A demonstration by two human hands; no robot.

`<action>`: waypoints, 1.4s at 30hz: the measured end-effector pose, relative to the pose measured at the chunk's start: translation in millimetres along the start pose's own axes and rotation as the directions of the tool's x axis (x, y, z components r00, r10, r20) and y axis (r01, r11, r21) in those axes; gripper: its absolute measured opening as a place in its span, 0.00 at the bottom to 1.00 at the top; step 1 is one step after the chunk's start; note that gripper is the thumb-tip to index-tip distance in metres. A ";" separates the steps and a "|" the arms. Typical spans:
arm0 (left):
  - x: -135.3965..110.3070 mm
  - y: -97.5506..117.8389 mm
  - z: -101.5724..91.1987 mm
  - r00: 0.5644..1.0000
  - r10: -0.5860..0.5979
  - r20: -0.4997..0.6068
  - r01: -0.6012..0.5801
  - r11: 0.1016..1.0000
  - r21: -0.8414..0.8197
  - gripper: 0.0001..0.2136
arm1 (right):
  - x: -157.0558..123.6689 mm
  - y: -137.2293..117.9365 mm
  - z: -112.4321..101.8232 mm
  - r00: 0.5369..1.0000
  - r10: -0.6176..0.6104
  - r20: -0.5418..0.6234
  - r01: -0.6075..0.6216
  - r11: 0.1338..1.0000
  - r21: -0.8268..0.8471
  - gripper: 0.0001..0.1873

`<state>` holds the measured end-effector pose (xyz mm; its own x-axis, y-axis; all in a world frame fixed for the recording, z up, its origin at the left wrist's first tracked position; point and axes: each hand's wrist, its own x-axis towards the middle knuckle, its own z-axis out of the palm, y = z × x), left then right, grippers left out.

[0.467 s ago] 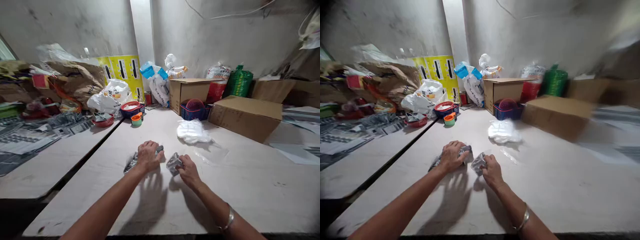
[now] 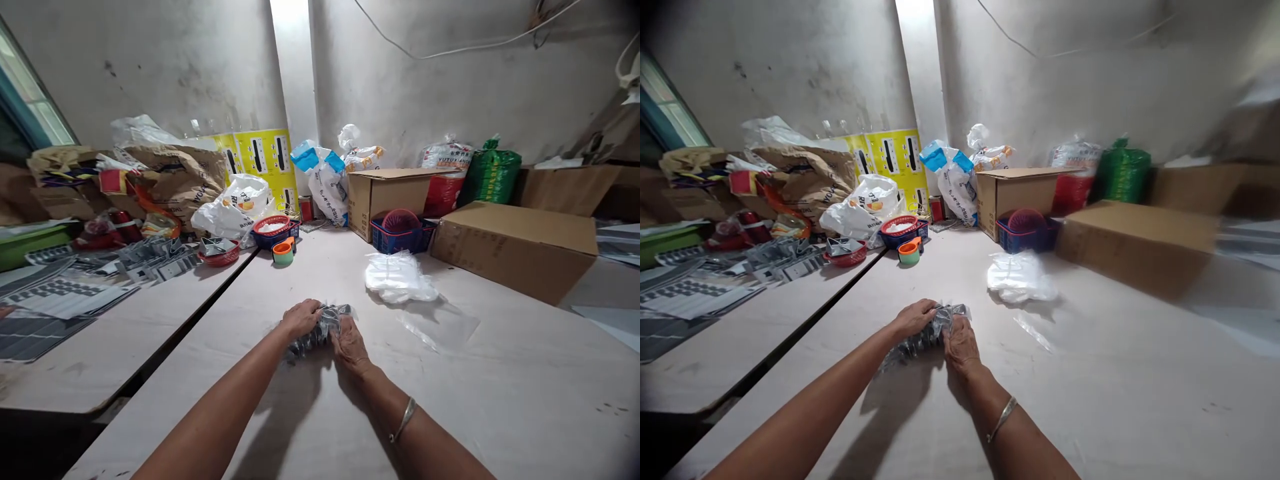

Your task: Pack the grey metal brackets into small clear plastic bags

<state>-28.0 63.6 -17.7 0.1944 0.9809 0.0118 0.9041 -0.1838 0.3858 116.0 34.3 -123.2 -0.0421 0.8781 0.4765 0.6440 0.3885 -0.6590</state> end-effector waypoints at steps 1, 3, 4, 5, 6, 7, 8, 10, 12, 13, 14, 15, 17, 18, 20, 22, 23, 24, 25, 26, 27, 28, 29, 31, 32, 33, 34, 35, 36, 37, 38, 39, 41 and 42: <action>0.7 -0.6 1.1 1.000 0.001 0.006 -0.001 1.000 0.005 0.13 | 0.3 0.2 -2.4 0.997 0.003 0.072 -0.002 1.000 -0.021 0.22; 2.1 -1.3 3.1 1.000 0.006 0.024 -0.006 1.000 0.025 0.14 | 1.1 -0.6 -10.2 0.979 0.004 0.202 0.004 0.999 -0.043 0.25; 2.7 -1.3 3.9 1.000 0.006 0.028 -0.007 0.999 0.033 0.15 | 1.8 -1.8 -14.6 0.964 -0.018 0.264 0.030 0.999 -0.040 0.26; 3.1 -1.1 4.5 0.999 0.007 0.032 -0.008 0.999 0.041 0.15 | 2.6 -3.5 -18.5 0.946 -0.053 0.319 0.067 0.997 -0.034 0.28; 3.3 -0.7 4.9 0.999 0.007 0.035 -0.009 0.999 0.048 0.15 | 3.5 -5.7 -21.6 0.928 -0.086 0.363 0.103 0.994 -0.030 0.29; 3.4 -0.1 5.1 0.999 0.006 0.037 -0.008 0.998 0.054 0.15 | 4.6 -8.0 -23.3 0.911 -0.107 0.397 0.131 0.991 -0.033 0.31; 3.4 0.7 5.1 0.999 0.004 0.039 -0.006 0.998 0.060 0.15 | 5.7 -10.3 -23.7 0.902 -0.114 0.417 0.146 0.988 -0.045 0.32; 3.4 2.6 4.8 0.999 -0.007 0.038 0.005 0.997 0.071 0.15 | 8.0 -14.0 -20.9 0.900 -0.097 0.425 0.142 0.987 -0.075 0.34; 3.3 5.0 4.4 0.999 -0.021 0.033 0.019 0.997 0.081 0.15 | 10.0 -15.4 -15.5 0.904 -0.087 0.418 0.132 0.988 -0.078 0.37; 3.3 6.4 4.3 0.999 -0.026 0.030 0.023 0.996 0.091 0.16 | 10.8 -15.2 -12.9 0.905 -0.096 0.414 0.135 0.989 -0.065 0.38; 3.1 7.8 4.4 0.999 -0.029 0.025 0.027 0.994 0.108 0.16 | 11.4 -14.5 -10.8 0.906 -0.108 0.409 0.139 0.989 -0.045 0.39; 2.8 9.2 4.4 0.999 -0.037 0.019 0.034 0.991 0.130 0.16 | 11.8 -13.5 -9.6 0.907 -0.121 0.404 0.143 0.989 -0.024 0.40; 1.8 11.1 4.5 0.998 -0.058 0.008 0.056 0.983 0.175 0.16 | 12.0 -11.0 -10.2 0.910 -0.143 0.390 0.151 0.989 0.010 0.40; 1.3 11.4 4.5 0.997 -0.072 0.006 0.070 0.980 0.189 0.16 | 11.6 -9.8 -12.4 0.910 -0.152 0.386 0.155 0.988 0.024 0.40; 0.9 10.2 4.3 0.996 -0.094 0.010 0.090 0.978 0.186 0.16 | 9.3 -7.7 -20.7 0.906 -0.186 0.381 0.178 0.982 0.057 0.40; 1.9 7.3 4.3 0.995 -0.097 0.016 0.093 0.983 0.161 0.19 | 5.0 -5.9 -34.4 0.898 -0.247 0.366 0.223 0.969 0.105 0.39; 2.9 5.5 4.7 0.995 -0.097 0.016 0.093 0.984 0.150 0.21 | 2.2 -4.7 -43.1 0.898 -0.270 0.347 0.243 0.963 0.120 0.37; 4.1 3.9 5.3 0.995 -0.094 0.021 0.090 0.985 0.144 0.22 | -0.6 -3.1 -52.9 0.906 -0.276 0.321 0.254 0.961 0.108 0.34; 5.2 2.4 6.2 0.996 -0.089 0.026 0.085 0.986 0.143 0.23 | -3.2 -0.7 -63.7 0.923 -0.259 0.285 0.252 0.966 0.059 0.31; 6.3 1.1 7.1 0.996 -0.084 0.036 0.078 0.986 0.147 0.24 | -5.4 2.9 -75.2 0.946 -0.219 0.239 0.232 0.972 -0.028 0.27; 7.3 0.0 7.9 0.996 -0.079 0.047 0.071 0.986 0.154 0.24 | -7.1 8.0 -87.0 0.968 -0.168 0.184 0.195 0.970 -0.143 0.24; 8.1 -0.9 8.4 0.995 -0.076 0.059 0.066 0.985 0.160 0.24 | -8.4 14.6 -98.8 0.986 -0.114 0.122 0.144 0.952 -0.269 0.21; 8.7 -1.7 8.4 0.995 -0.076 0.070 0.064 0.984 0.164 0.24 | -9.5 22.8 -110.1 0.996 -0.064 0.059 0.082 0.918 -0.387 0.19; 9.2 -2.0 6.6 0.992 -0.087 0.088 0.072 0.984 0.162 0.25 | -11.9 42.6 -129.4 0.998 0.033 -0.051 -0.056 0.833 -0.550 0.17; 8.7 -0.9 4.7 0.991 -0.094 0.092 0.079 0.984 0.158 0.25 | -13.7 53.1 -136.7 0.991 0.087 -0.100 -0.130 0.792 -0.597 0.16; 7.6 1.4 2.3 0.991 -0.102 0.087 0.087 0.984 0.156 0.26 | -15.7 63.1 -142.4 0.980 0.143 -0.140 -0.200 0.755 -0.624 0.15; 5.4 5.5 -0.2 0.992 -0.105 0.063 0.094 0.983 0.161 0.26 | -18.0 71.8 -146.2 0.966 0.196 -0.168 -0.258 0.726 -0.638 0.12; 2.1 11.9 -2.4 0.995 -0.101 0.010 0.098 0.981 0.169 0.26 | -20.1 78.7 -148.5 0.955 0.236 -0.182 -0.297 0.705 -0.644 0.10; -2.6 20.6 -3.8 0.994 -0.082 -0.066 0.092 0.980 0.177 0.26 | -22.0 83.4 -149.5 0.947 0.265 -0.183 -0.319 0.697 -0.642 0.10; -8.7 31.8 -3.8 0.986 -0.040 -0.162 0.070 0.981 0.183 0.25 | -23.3 86.0 -149.6 0.944 0.281 -0.175 -0.326 0.700 -0.635 0.10; -16.0 45.0 -1.8 0.963 0.023 -0.268 0.027 0.983 0.180 0.25 | -24.1 86.4 -149.0 0.944 0.286 -0.164 -0.323 0.711 -0.625 0.11; -24.3 59.9 2.6 0.934 0.106 -0.341 -0.052 0.985 0.164 0.24 | -24.3 85.0 -148.2 0.947 0.285 -0.152 -0.316 0.725 -0.612 0.12; -41.4 91.0 19.5 0.883 0.286 -0.371 -0.280 0.957 0.073 0.22 | -23.9 78.5 -146.3 0.952 0.276 -0.131 -0.298 0.752 -0.588 0.11; -49.0 105.5 31.8 0.868 0.329 -0.372 -0.366 0.930 -0.033 0.20 | -23.6 74.3 -145.3 0.956 0.266 -0.121 -0.286 0.765 -0.577 0.10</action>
<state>69.9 -6.0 -6.9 0.3246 0.8151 0.4798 0.7571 -0.5280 0.3848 275.8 2.0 -98.9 0.2233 0.9094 0.3509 0.9456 -0.1146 -0.3046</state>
